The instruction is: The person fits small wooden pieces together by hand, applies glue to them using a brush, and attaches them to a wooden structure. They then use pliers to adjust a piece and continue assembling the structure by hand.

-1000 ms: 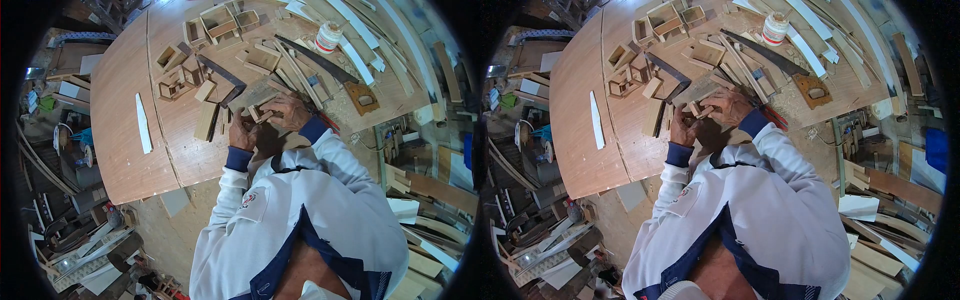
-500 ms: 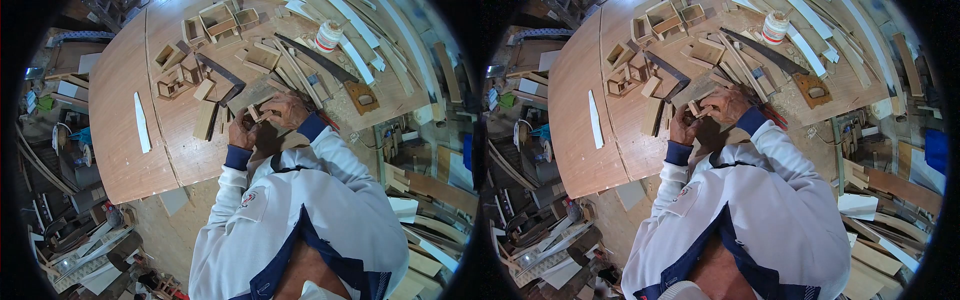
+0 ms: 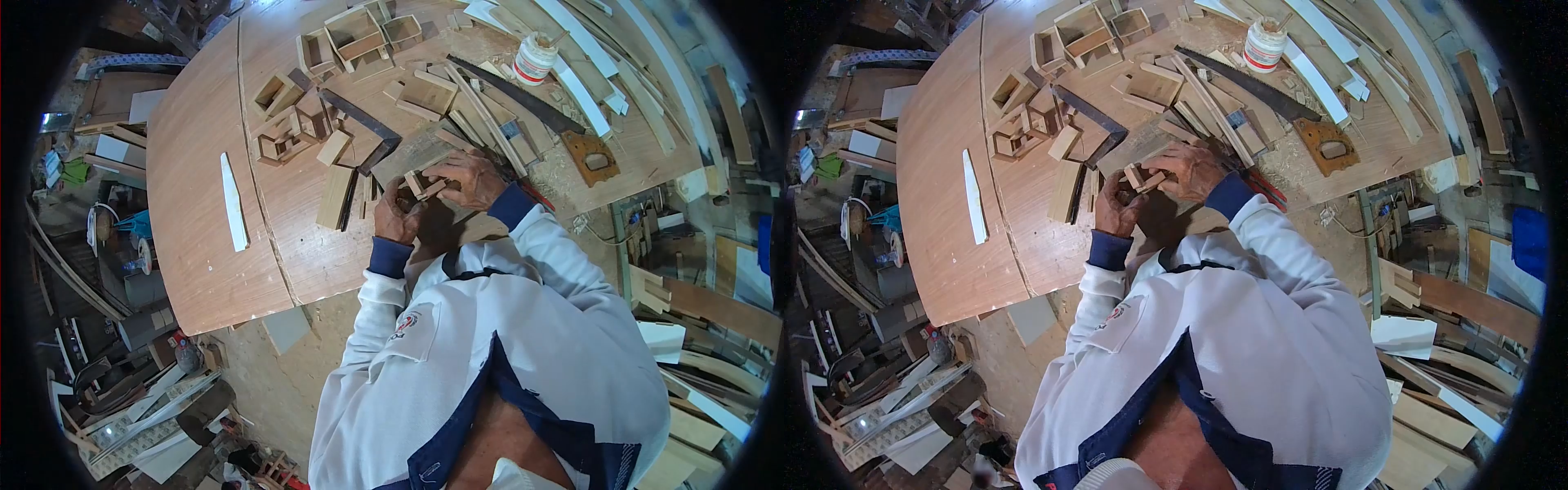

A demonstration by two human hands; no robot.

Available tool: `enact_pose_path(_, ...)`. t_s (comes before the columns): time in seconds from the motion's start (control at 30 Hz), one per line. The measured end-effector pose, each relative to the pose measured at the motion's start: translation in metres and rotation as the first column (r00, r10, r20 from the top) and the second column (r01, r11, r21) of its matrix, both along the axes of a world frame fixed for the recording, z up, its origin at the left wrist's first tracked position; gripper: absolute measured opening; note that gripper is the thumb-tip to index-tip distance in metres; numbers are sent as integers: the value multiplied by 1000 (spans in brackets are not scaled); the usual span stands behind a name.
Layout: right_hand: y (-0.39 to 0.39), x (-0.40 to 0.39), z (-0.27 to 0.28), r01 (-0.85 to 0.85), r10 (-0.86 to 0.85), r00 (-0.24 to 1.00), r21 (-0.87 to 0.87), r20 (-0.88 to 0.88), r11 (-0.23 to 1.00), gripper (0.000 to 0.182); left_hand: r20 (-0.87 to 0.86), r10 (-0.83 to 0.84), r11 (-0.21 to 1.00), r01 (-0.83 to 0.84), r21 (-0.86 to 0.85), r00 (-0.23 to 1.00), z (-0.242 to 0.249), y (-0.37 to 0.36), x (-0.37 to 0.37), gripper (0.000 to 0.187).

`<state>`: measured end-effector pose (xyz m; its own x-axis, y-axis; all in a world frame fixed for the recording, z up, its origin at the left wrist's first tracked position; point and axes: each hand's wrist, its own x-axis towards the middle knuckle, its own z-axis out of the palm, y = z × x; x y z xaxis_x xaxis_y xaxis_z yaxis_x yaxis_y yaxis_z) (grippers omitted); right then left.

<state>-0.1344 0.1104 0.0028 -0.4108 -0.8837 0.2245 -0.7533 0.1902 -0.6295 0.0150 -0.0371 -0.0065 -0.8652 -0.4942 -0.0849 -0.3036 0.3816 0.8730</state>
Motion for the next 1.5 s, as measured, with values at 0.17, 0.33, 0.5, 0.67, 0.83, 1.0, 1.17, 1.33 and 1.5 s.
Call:
enact_pose_path(0.17,1,1,2,9,-9,999,9,-37,1000,44,-1,19,999,-19,27,1000,3,3,0,58)
enact_pose_path(0.33,-1,0,-2,12,-10,997,27,-80,1000,39,-40,21,992,-16,124,999,-8,0,0,55)
enact_pose_path(0.5,-3,-1,-4,23,-23,996,4,-91,1000,29,28,9,994,-12,105,1000,1,1,-1,54)
enact_pose_path(0.67,-4,-2,-6,23,-25,989,-20,-147,1000,29,-61,24,999,-22,34,998,-14,-1,0,59)
enact_pose_path(0.83,-3,-2,-3,24,-29,988,-33,-153,999,30,-43,23,999,-21,50,999,-3,1,-1,59)
enact_pose_path(1.0,0,-6,-3,-35,33,998,-33,-54,999,34,4,18,1000,-18,16,1000,1,2,-1,55)
enact_pose_path(1.17,0,-7,-7,-27,25,995,-19,-95,999,34,35,25,1000,-26,17,999,9,3,-2,54)
enact_pose_path(1.33,0,-6,1,-7,10,997,43,-74,999,33,-24,49,998,-48,34,999,1,4,-2,51)
enact_pose_path(1.5,0,-5,-3,-25,22,993,-24,-112,999,35,-30,51,999,-51,-14,998,0,4,-2,52)
